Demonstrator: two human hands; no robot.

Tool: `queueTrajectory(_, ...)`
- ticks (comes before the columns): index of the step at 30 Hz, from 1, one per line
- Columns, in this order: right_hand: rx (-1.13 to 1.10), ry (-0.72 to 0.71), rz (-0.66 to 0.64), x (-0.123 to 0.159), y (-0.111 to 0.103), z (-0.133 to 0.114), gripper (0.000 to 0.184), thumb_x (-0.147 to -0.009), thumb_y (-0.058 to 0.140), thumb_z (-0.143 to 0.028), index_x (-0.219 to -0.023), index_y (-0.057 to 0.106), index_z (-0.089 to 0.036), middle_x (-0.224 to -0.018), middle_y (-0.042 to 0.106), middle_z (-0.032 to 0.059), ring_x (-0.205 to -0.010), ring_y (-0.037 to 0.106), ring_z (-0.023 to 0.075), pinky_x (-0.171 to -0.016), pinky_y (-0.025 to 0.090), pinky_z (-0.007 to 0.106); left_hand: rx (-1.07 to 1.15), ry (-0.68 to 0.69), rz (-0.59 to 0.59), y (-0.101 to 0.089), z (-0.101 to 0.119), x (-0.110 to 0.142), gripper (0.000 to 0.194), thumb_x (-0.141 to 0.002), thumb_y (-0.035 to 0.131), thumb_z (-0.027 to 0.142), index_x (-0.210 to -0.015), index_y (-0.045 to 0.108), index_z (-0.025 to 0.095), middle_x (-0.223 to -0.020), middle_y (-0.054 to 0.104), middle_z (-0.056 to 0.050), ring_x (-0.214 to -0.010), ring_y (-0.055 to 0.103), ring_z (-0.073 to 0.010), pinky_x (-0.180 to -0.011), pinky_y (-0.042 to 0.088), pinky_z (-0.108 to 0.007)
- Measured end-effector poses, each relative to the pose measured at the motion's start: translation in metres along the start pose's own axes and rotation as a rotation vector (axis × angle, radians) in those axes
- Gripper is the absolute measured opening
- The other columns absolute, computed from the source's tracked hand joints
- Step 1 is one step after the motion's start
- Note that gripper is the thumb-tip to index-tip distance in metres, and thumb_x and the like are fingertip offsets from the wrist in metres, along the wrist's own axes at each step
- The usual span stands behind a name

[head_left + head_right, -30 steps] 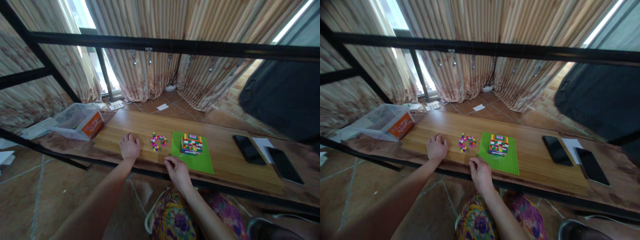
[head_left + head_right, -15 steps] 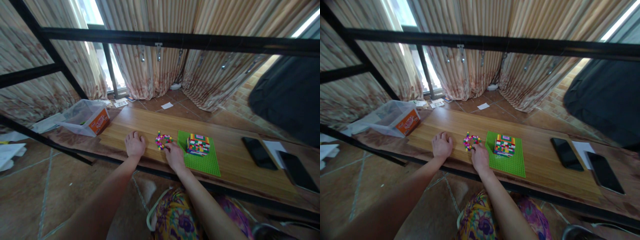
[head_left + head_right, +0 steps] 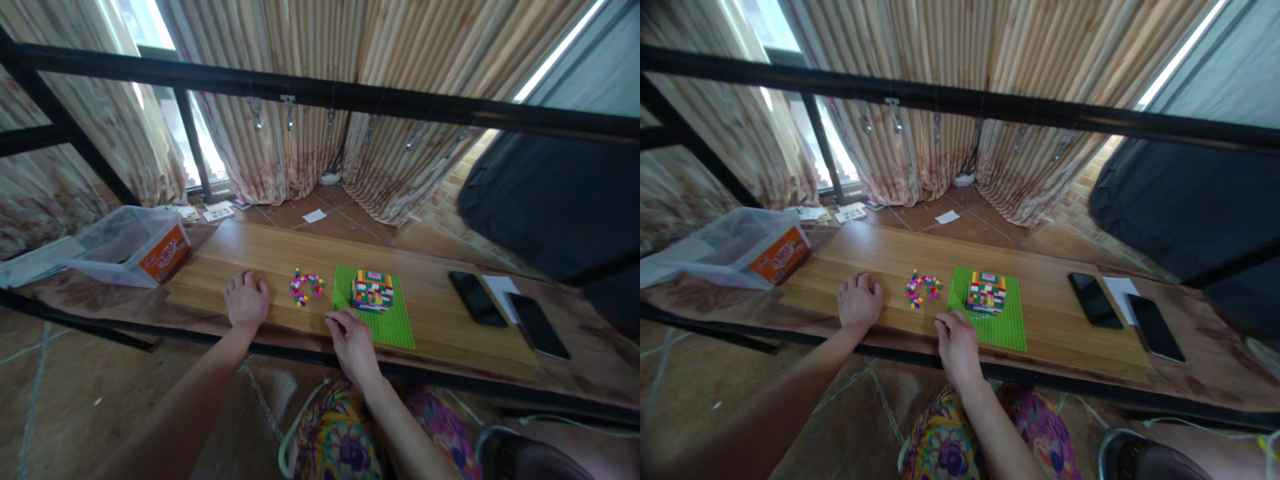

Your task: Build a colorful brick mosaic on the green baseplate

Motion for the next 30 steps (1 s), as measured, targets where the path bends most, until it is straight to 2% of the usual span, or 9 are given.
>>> queueTrajectory(5, 0.014, 0.074, 0.151, 0.006, -0.057, 0.022, 0.023, -0.093, 0.059, -0.035, -0.093, 0.078, -0.023, -0.094, 0.072, 0.0072, -0.084, 0.069, 0.0212, -0.073, 0.054, 0.033, 0.023, -0.011, -0.008, 0.0, -0.001, -0.001, 0.041, -0.093, 0.046, 0.031, -0.123, 0.065, 0.01, -0.133, 0.062, -0.02, -0.124, 0.054, -0.0367, -0.106, 0.041, -0.05)
queueTrajectory(8, 0.086, 0.1, 0.234, -0.006, -0.087, 0.04, 0.028, -0.09, 0.061, -0.043, -0.09, 0.08, -0.023, -0.093, 0.072, 0.0077, -0.08, 0.068, 0.0212, -0.068, 0.052, 0.033, 0.023, -0.009, -0.011, -0.001, 0.0, -0.001, 0.042, -0.092, 0.046, 0.03, -0.123, 0.064, 0.01, -0.133, 0.063, -0.02, -0.125, 0.053, -0.037, -0.108, 0.04, -0.05)
queueTrajectory(10, 0.14, 0.106, 0.256, -0.018, -0.098, 0.048, 0.032, -0.089, 0.06, -0.048, -0.087, 0.08, -0.023, -0.091, 0.071, 0.0078, -0.077, 0.067, 0.0212, -0.067, 0.051, 0.034, 0.016, -0.008, -0.009, -0.003, 0.001, -0.001, 0.042, -0.092, 0.045, 0.031, -0.122, 0.065, 0.009, -0.132, 0.063, -0.02, -0.125, 0.054, -0.0371, -0.108, 0.04, -0.05)
queueTrajectory(17, 0.235, 0.0, 0.235, -0.048, -0.106, 0.045, 0.03, -0.092, 0.059, -0.044, -0.083, 0.079, -0.023, -0.09, 0.069, 0.008, -0.082, 0.064, 0.0222, -0.076, 0.05, 0.037, 0.013, -0.007, -0.003, -0.003, 0.0, -0.002, 0.042, -0.092, 0.045, 0.032, -0.122, 0.065, 0.01, -0.133, 0.063, -0.019, -0.124, 0.054, -0.0374, -0.108, 0.04, -0.05)
queueTrajectory(22, 0.28, -0.055, 0.264, -0.053, -0.109, 0.048, 0.027, -0.092, 0.06, -0.04, -0.083, 0.08, -0.023, -0.092, 0.067, 0.0091, -0.089, 0.061, 0.0249, -0.082, 0.049, 0.04, 0.008, -0.006, -0.006, -0.001, -0.001, -0.003, 0.043, -0.093, 0.044, 0.032, -0.123, 0.064, 0.009, -0.133, 0.062, -0.021, -0.125, 0.053, -0.0372, -0.108, 0.04, -0.051)
queueTrajectory(30, 0.358, -0.098, 0.205, -0.058, -0.096, 0.053, 0.019, -0.09, 0.063, -0.03, -0.084, 0.08, -0.025, -0.097, 0.069, 0.0088, -0.094, 0.059, 0.0257, -0.087, 0.047, 0.042, 0.013, -0.011, -0.016, -0.002, 0.001, -0.002, 0.043, -0.092, 0.044, 0.031, -0.124, 0.064, 0.009, -0.133, 0.062, -0.021, -0.125, 0.053, -0.0373, -0.108, 0.04, -0.051)
Point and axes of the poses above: each hand's wrist, its own x-axis away from the middle knuckle, its own y-axis out of the palm, z = x × y, the point moved 6 cm from there along -x, towards the middle knuckle
